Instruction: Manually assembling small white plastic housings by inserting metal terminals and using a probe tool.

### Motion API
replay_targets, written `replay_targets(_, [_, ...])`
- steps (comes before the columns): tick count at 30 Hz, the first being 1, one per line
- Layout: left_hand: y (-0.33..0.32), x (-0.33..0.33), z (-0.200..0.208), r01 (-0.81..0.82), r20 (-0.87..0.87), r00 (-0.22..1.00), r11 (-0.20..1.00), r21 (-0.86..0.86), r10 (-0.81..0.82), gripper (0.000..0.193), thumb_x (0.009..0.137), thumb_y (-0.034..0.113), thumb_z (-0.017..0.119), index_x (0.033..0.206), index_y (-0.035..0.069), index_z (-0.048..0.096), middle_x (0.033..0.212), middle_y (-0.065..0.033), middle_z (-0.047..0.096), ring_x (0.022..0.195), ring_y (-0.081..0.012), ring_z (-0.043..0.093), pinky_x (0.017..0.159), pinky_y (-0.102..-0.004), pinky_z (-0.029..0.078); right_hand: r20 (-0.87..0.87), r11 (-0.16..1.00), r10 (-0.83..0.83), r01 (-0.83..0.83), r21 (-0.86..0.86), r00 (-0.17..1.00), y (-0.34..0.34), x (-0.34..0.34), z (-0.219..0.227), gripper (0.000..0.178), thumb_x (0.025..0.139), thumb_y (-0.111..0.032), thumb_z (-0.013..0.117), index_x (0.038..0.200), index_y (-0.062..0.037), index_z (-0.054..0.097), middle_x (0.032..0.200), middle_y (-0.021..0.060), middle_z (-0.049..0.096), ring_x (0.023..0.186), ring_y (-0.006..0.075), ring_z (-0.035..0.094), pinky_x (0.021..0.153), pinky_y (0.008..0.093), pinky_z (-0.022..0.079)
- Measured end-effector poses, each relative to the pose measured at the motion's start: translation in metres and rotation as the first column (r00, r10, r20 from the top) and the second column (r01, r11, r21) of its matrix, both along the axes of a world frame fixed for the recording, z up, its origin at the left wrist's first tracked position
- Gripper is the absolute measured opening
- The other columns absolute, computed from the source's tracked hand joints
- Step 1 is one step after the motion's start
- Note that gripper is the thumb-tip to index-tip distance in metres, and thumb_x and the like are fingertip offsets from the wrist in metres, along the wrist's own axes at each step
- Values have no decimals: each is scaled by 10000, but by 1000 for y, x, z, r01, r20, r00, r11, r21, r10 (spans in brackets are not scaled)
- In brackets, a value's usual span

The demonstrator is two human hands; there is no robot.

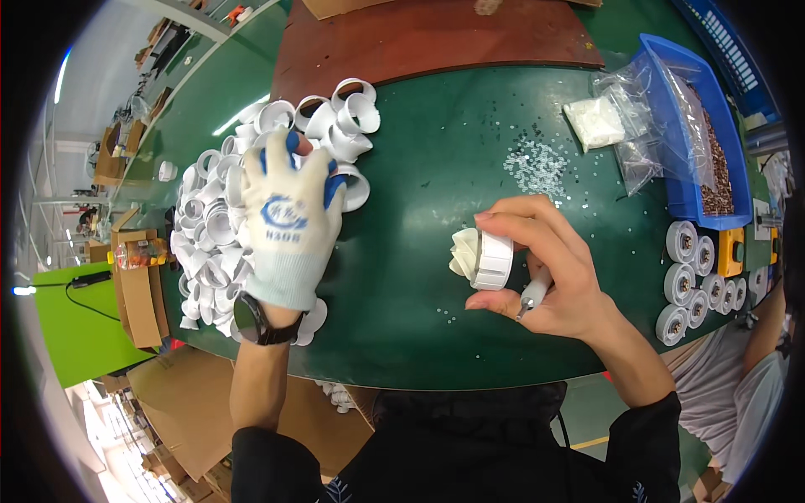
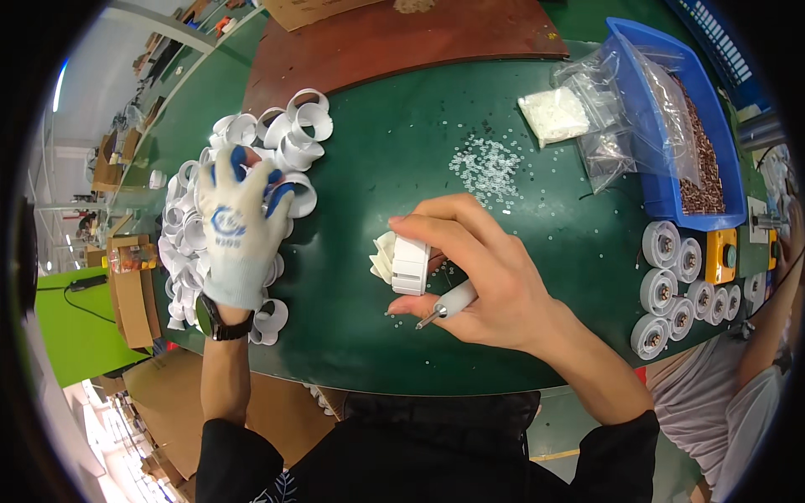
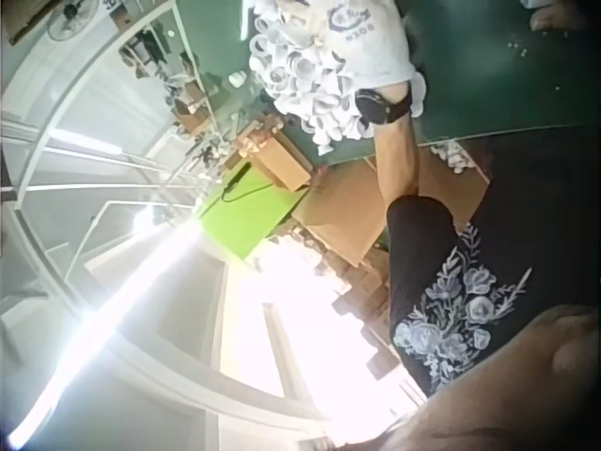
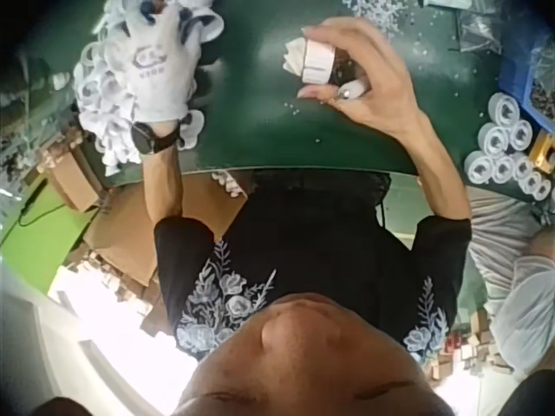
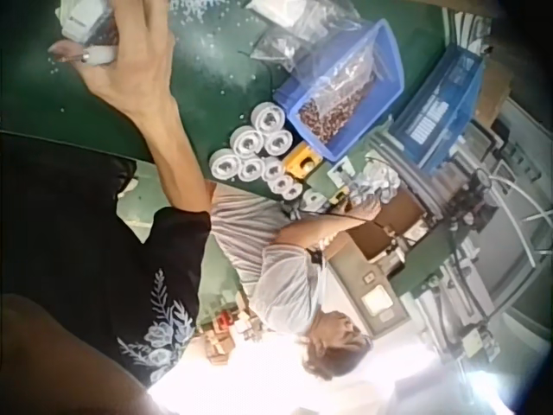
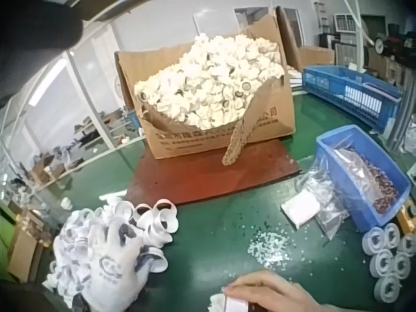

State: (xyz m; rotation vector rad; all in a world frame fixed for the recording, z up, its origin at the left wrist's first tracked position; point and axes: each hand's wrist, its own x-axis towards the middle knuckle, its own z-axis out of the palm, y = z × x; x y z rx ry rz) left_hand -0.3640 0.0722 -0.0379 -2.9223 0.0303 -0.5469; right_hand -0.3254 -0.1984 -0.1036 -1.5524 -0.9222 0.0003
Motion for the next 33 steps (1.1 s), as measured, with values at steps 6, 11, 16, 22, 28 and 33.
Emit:
replay_targets(6, [-49,-9,-20,-52,-59,997,144,-988,-45,228,849,-13,661,1073,0,620,1269,-184,568,1099,-341,554,928,-423,477,-47,999,23,-25,-45,999,-8,5,3,692,714,-154,929,1325,-11,638,1246,126,565,882,141,593,589,253,453])
replay_targets(11, [-68,-7,-48,306,259,948,304,-902,-184,407,861,-58,584,1266,-15,591,1332,-242,581,1161,-342,578,1011,-404,450,-40,1000,11,-12,-6,999,-6,7,-4,737,717,-138,928,1378,-20,622,1314,120,543,869,57,551,518,193,384])
replay_targets(16, [-70,-15,-54,380,259,867,230,-896,-425,557,872,-59,588,1421,-3,512,1409,-277,541,1272,-373,556,1095,-440,408,-83,993,-97,91,-74,992,-8,11,-2,778,716,-138,928,1412,-30,598,1324,112,542,885,57,555,510,182,387])
replay_targets(22, [-69,-26,-70,171,153,885,2,-985,-441,591,896,-15,659,1454,-21,466,1488,-265,475,1334,-361,525,1131,-450,395,-333,998,59,-51,31,941,-5,13,-2,811,709,-156,923,1440,-65,583,1229,86,584,945,133,598,727,250,485])
replay_targets(28, [-73,-27,-72,72,223,897,-372,-925,-382,621,900,20,724,1454,-34,449,1486,-228,487,1325,-292,530,1124,-427,424,-338,998,70,-64,30,939,-4,13,-7,823,689,-164,929,1435,-83,592,1138,70,622,940,156,612,832,293,522])
replay_targets(33, [-76,-29,-68,62,225,913,-429,-901,-340,605,898,-11,717,1442,-40,454,1482,-228,488,1319,-290,540,1110,-425,446,-330,996,91,-85,34,940,-6,14,-11,897,677,-195,938,1463,-25,541,1207,63,558,1023,133,575,603,166,517])
